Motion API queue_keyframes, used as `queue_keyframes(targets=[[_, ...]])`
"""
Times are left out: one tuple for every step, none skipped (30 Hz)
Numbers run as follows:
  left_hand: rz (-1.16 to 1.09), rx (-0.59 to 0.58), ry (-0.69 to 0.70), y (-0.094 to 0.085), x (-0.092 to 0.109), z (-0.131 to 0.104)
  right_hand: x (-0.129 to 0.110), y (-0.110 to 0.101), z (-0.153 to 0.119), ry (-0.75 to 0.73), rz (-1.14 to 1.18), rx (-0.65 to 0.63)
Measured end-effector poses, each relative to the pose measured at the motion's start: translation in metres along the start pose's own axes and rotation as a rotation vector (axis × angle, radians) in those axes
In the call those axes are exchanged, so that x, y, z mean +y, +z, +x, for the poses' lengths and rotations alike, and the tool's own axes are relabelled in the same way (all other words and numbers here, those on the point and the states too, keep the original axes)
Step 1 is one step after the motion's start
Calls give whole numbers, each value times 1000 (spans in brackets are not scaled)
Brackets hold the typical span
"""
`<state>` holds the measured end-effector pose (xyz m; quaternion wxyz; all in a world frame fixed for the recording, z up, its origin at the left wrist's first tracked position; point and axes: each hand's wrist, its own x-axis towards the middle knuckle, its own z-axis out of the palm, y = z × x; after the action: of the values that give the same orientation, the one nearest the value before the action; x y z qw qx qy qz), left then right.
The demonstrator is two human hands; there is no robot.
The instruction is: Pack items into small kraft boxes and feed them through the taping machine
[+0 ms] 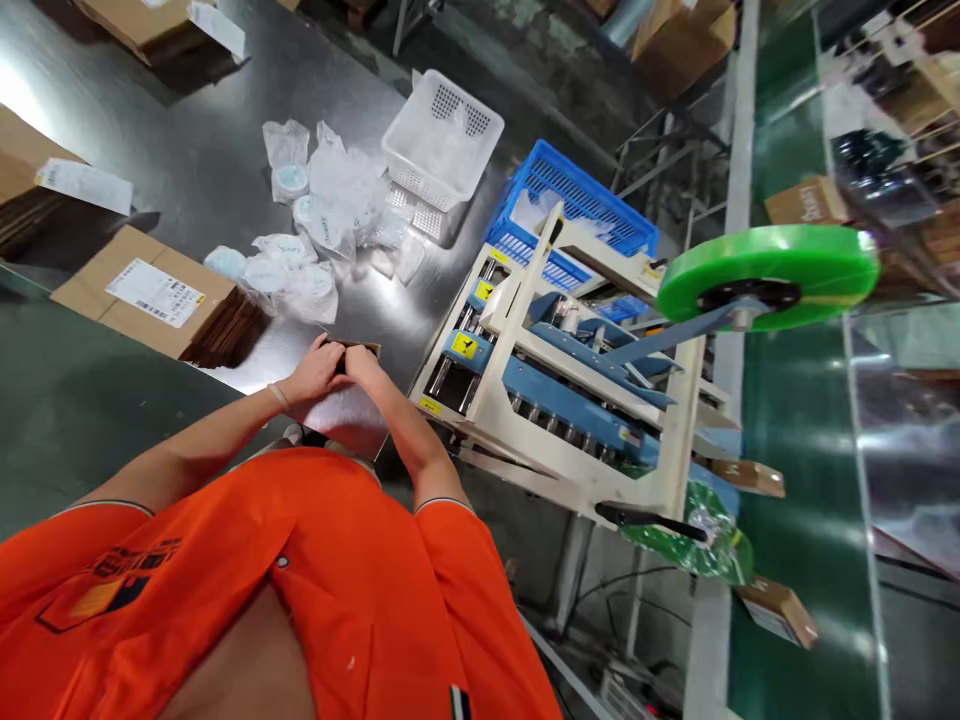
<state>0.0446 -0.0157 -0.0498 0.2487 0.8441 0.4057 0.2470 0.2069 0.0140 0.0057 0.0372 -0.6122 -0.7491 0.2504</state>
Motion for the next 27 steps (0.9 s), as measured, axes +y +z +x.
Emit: queue_keyframes(targets=[[22,-19,2,-2,2,0,6,-4,-10,12,0,43],[43,-30,3,-4,5,0,14,-10,-21,34,0,110],[61,-37,9,-6,7,0,22,-16,-31,70,12,194],[77,-42,16,-7,10,0,30,-21,-40,117,46,283],[90,-45,20,-8,12,1,37,-24,-45,172,99,346],[98,-48,18,-9,15,2,42,-24,-48,222,165,365],[101,-51,14,-9,17,3,44,-21,-47,254,231,331],[98,-54,9,-9,19,4,45,-16,-43,265,287,270],[90,-56,5,-9,20,6,44,-10,-38,259,329,207],[77,-57,5,-9,20,7,42,-3,-31,238,347,153],[55,-56,8,-9,19,8,40,2,-26,204,342,113],[22,-54,12,-9,16,8,39,5,-22,157,319,89],[-29,-50,16,-10,12,7,40,6,-21,96,285,72],[-100,-38,17,-11,5,4,43,6,-23,19,247,57],[-187,-10,6,-12,-3,-1,47,5,-27,-65,207,40],[-283,46,-28,-14,-12,-6,52,4,-33,-140,169,23],[-382,122,-85,-14,-22,-13,57,3,-40,-191,139,9],[-483,192,-157,-14,-31,-19,62,3,-47,-216,110,-8],[-586,234,-233,-13,-39,-24,65,4,-53,-218,80,-22],[-694,235,-302,-11,-44,-26,67,5,-58,-204,50,-30],[-804,194,-357,-8,-48,-26,66,6,-61,-184,19,-37],[-904,129,-402,-4,-49,-23,63,6,-63,-165,-11,-47],[-979,67,-441,1,-48,-17,59,5,-63,-150,-38,-61],[-1026,25,-483,5,-46,-9,53,2,-61,-136,-61,-80],[-1046,-1,-525,9,-44,0,47,-1,-58,-113,-80,-102],[-1047,-21,-560,12,-43,8,41,-6,-53,-76,-99,-114],[-1040,-41,-583,12,-42,16,35,-10,-49,-20,-121,-101]])
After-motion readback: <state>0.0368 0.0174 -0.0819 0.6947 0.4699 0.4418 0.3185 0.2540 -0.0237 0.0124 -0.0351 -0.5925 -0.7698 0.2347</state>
